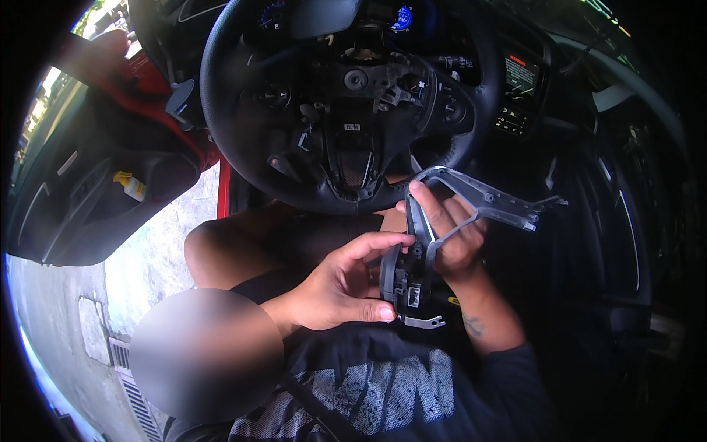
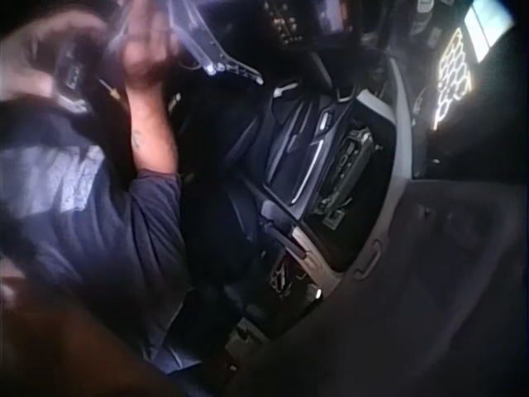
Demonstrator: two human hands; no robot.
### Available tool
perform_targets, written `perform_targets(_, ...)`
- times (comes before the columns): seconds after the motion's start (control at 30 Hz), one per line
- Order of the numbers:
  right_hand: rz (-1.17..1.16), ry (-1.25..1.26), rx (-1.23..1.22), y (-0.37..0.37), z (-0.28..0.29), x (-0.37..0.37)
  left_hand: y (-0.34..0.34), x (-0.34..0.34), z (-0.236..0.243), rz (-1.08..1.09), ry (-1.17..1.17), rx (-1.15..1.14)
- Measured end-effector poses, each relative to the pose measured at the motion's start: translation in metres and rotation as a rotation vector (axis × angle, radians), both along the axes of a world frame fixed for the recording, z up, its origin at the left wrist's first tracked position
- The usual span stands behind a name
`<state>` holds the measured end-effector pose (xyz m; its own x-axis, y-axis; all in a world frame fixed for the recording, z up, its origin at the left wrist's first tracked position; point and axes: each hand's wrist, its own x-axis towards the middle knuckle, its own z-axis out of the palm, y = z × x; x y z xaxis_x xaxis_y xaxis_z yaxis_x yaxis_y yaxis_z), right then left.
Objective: The person removes the lower trim of a car's steering wheel using a screwdriver. They then detach the internal control module and proceed to disassemble it on their lap, separating the housing and internal components.
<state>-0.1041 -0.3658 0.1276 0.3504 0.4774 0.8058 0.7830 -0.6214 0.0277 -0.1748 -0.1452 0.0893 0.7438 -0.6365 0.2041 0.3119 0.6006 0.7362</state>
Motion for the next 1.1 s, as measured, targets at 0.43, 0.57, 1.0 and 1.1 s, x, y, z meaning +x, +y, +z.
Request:
perform_targets(0.43, 0.017, 0.07, 0.017, 0.002, -0.008, -0.004, -0.007, -0.001, -0.006, -0.062, 0.229, -0.058)
perform_targets(0.57, 0.033, 0.077, 0.012, 0.002, -0.011, -0.005, -0.006, 0.003, -0.007, -0.169, 0.257, -0.049)
perform_targets(1.0, 0.164, 0.07, 0.108, -0.004, -0.022, 0.0, -0.002, 0.008, -0.009, -0.215, 0.253, 0.097)
perform_targets(1.1, 0.204, 0.067, 0.182, -0.005, -0.023, -0.001, -0.001, 0.007, -0.004, -0.172, 0.203, 0.091)
